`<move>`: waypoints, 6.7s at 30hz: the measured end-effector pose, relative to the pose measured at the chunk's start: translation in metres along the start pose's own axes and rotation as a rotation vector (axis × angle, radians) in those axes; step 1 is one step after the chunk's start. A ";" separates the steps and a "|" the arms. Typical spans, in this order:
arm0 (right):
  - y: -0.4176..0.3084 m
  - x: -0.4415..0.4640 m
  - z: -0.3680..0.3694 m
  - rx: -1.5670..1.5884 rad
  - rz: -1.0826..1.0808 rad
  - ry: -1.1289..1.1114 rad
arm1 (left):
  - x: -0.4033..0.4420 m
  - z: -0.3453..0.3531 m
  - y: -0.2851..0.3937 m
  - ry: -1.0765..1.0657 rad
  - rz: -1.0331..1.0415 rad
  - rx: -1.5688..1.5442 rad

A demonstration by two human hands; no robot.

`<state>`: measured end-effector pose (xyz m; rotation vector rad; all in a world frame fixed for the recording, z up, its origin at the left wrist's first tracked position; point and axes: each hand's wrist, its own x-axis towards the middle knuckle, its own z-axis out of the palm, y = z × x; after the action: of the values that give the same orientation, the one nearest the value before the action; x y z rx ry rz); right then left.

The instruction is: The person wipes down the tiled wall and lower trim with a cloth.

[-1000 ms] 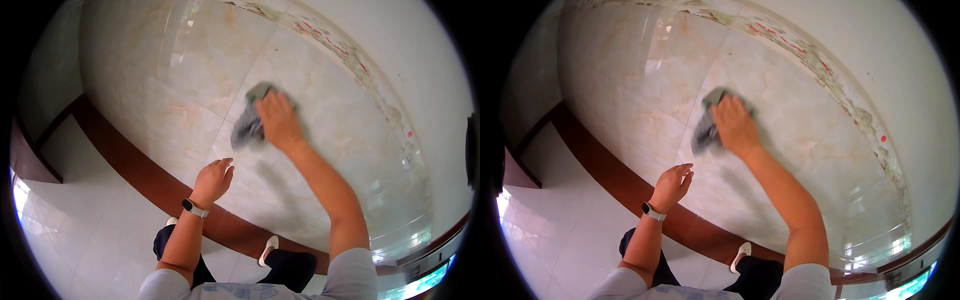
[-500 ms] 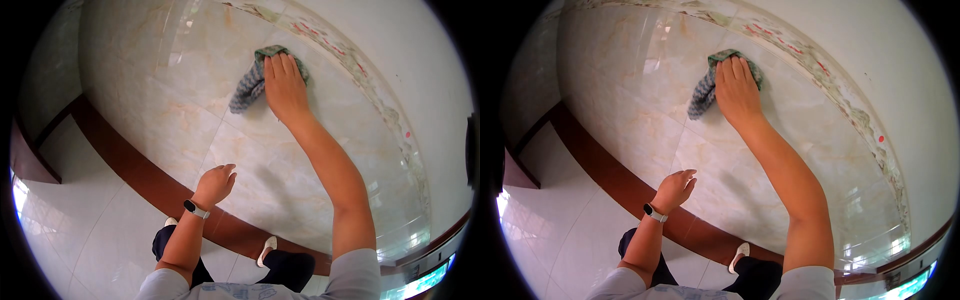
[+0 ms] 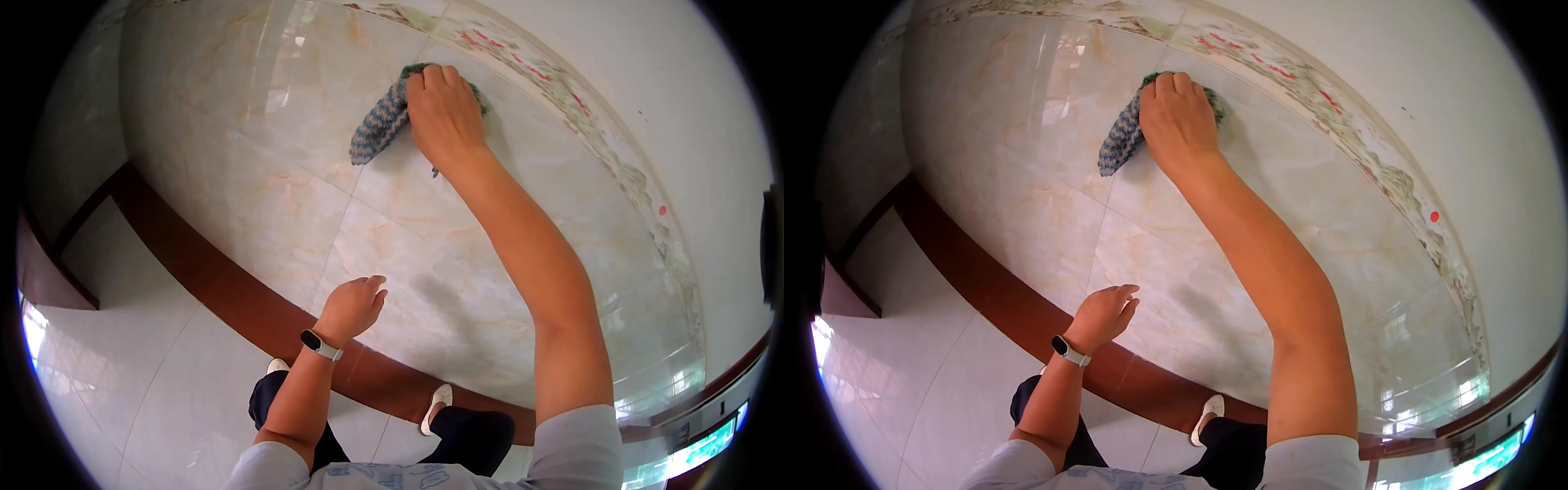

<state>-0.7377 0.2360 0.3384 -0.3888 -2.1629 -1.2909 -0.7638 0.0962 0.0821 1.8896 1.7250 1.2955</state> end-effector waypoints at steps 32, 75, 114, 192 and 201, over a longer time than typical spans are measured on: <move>0.000 -0.038 -0.005 0.140 -0.044 -0.101 | -0.006 0.002 -0.003 -0.066 0.025 0.063; 0.090 -0.020 -0.026 0.087 0.081 0.344 | -0.019 -0.003 -0.011 -0.217 -0.006 0.162; 0.020 -0.010 0.006 0.155 -0.154 0.165 | -0.012 0.005 -0.012 -0.250 -0.007 0.178; 0.070 -0.006 -0.047 -0.126 0.246 -0.088 | -0.024 0.034 0.001 -0.466 0.010 0.226; 0.057 0.017 -0.012 -0.085 0.025 -0.018 | -0.013 0.058 -0.020 -0.378 0.043 0.138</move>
<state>-0.7174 0.2524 0.3927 -0.4620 -2.1159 -1.3735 -0.7320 0.1105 0.0295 2.0942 1.6147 0.7806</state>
